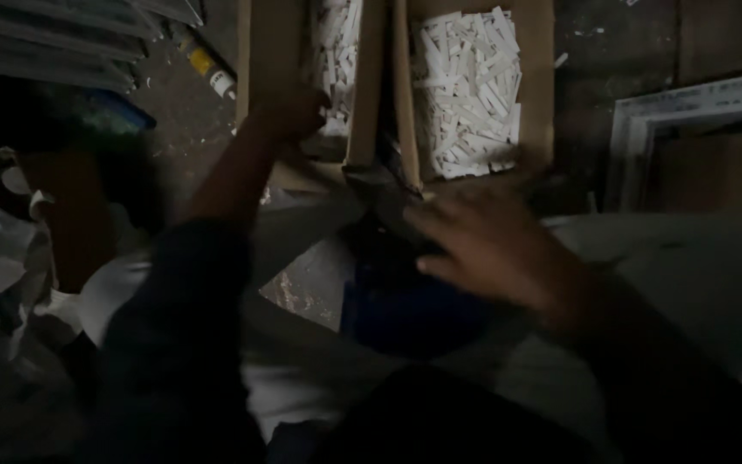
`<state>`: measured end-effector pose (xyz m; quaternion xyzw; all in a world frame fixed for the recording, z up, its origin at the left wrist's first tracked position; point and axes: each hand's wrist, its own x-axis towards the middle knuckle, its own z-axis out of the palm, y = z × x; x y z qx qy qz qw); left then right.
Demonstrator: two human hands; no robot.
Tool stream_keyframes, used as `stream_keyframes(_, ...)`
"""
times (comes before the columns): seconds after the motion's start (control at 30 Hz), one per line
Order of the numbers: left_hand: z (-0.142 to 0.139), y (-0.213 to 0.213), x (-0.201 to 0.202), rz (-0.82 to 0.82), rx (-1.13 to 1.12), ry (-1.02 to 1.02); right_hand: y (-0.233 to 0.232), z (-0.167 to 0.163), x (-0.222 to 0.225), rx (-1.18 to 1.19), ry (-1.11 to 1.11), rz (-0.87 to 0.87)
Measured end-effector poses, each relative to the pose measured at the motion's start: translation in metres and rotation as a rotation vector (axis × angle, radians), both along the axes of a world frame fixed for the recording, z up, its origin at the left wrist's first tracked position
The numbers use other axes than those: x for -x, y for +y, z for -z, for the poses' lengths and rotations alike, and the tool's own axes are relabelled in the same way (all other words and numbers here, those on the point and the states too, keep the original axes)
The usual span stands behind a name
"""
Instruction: The person sits cross-legged and repeatedly picks small white plastic clips from a cardboard box, inspects them by hand, and places them into a second box. The person handles the clips one at a time throughout the clip.
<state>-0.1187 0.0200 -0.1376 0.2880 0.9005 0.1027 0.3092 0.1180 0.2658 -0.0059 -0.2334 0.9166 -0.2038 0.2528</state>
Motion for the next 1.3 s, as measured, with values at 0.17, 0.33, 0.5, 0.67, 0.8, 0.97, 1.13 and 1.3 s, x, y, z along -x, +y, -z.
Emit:
stream_keyframes(0.17,0.015,0.015,0.006,0.109,0.336,0.020,-0.006,-0.006,-0.008,0.008,-0.262,-0.148)
stream_keyframes(0.33,0.029,0.022,0.013,0.185,0.473,0.012,-0.002,-0.007,-0.016,0.186,-0.117,-0.077)
stream_keyframes(0.5,0.036,0.027,0.015,0.235,0.546,0.023,-0.008,-0.002,-0.018,0.179,-0.070,-0.107)
stream_keyframes(0.67,0.036,0.032,0.021,0.258,0.486,0.104,-0.005,0.001,-0.014,0.091,-0.234,-0.157)
stream_keyframes(0.8,0.019,0.019,0.025,0.250,0.335,0.263,0.000,0.006,-0.006,0.094,-0.052,-0.070)
stream_keyframes(0.97,-0.035,-0.008,0.019,0.129,-0.119,0.551,0.004,0.007,0.012,0.011,-0.089,0.135)
stream_keyframes(1.13,-0.110,-0.032,-0.047,-0.601,-0.716,-0.064,0.003,0.013,0.027,0.431,0.000,0.589)
stream_keyframes(1.3,-0.116,-0.017,-0.124,-0.772,-1.156,-0.321,-0.006,0.039,0.028,0.953,0.205,0.604)
